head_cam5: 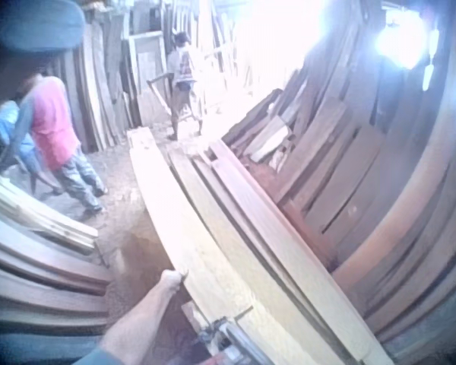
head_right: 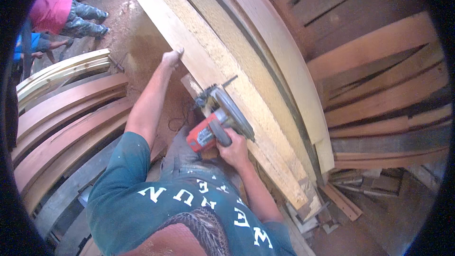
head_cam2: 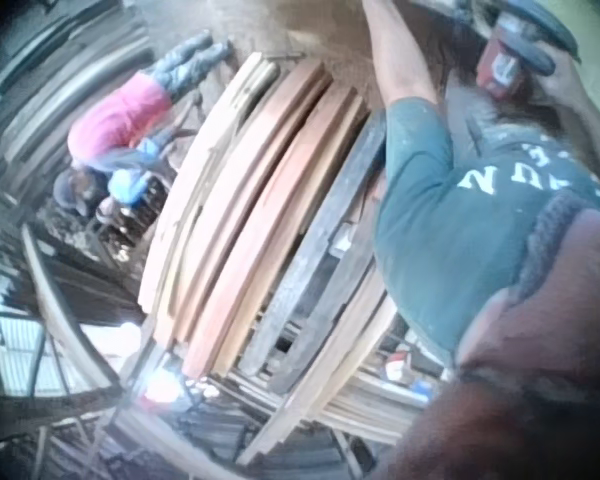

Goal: The person uses a circular saw to cut a wooden plank on a workbench and then sorts the cut pieces into a lumber stack.

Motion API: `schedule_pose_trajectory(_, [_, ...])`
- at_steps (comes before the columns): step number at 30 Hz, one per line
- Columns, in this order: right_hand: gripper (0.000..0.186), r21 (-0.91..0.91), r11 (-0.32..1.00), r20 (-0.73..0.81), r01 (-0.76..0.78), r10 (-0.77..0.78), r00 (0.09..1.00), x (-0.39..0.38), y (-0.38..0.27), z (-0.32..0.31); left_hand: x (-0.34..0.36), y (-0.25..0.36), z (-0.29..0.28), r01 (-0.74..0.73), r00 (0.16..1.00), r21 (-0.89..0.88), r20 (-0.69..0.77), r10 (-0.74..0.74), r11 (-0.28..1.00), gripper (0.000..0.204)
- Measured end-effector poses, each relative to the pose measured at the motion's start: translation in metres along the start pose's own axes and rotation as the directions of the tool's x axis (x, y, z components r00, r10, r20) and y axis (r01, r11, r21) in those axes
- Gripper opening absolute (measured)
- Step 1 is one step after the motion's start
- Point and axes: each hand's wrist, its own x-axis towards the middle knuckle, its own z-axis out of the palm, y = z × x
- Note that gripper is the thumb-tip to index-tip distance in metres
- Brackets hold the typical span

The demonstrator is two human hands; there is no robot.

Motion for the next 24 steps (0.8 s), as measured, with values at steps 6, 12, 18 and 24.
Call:
schedule_pose_trajectory(6, [0.032,-0.002,0.999,-0.016,-0.032,0.032,0.999,-0.015,-0.003,-0.007,-0.046,0.009,0.013,0.091,0.996,0.033,0.012,-0.092,0.995,0.079])
schedule_pose_trajectory(12, [0.035,0.015,0.999,0.011,-0.036,0.036,0.999,-0.021,0.01,-0.007,-0.039,-0.006,0.019,0.064,0.998,-0.063,-0.015,-0.065,0.996,0.066])
schedule_pose_trajectory(18, [0.038,0.014,0.998,0.037,-0.065,0.064,0.997,-0.016,0.01,-0.001,-0.033,-0.009,0.017,0.089,0.996,-0.225,0.001,-0.091,0.97,0.053])
schedule_pose_trajectory(24, [0.034,-0.039,0.999,0.067,-0.008,0.01,0.998,-0.007,0.009,-0.002,-0.038,-0.034,-0.02,-0.108,0.992,0.023,-0.065,0.109,0.994,0.054])
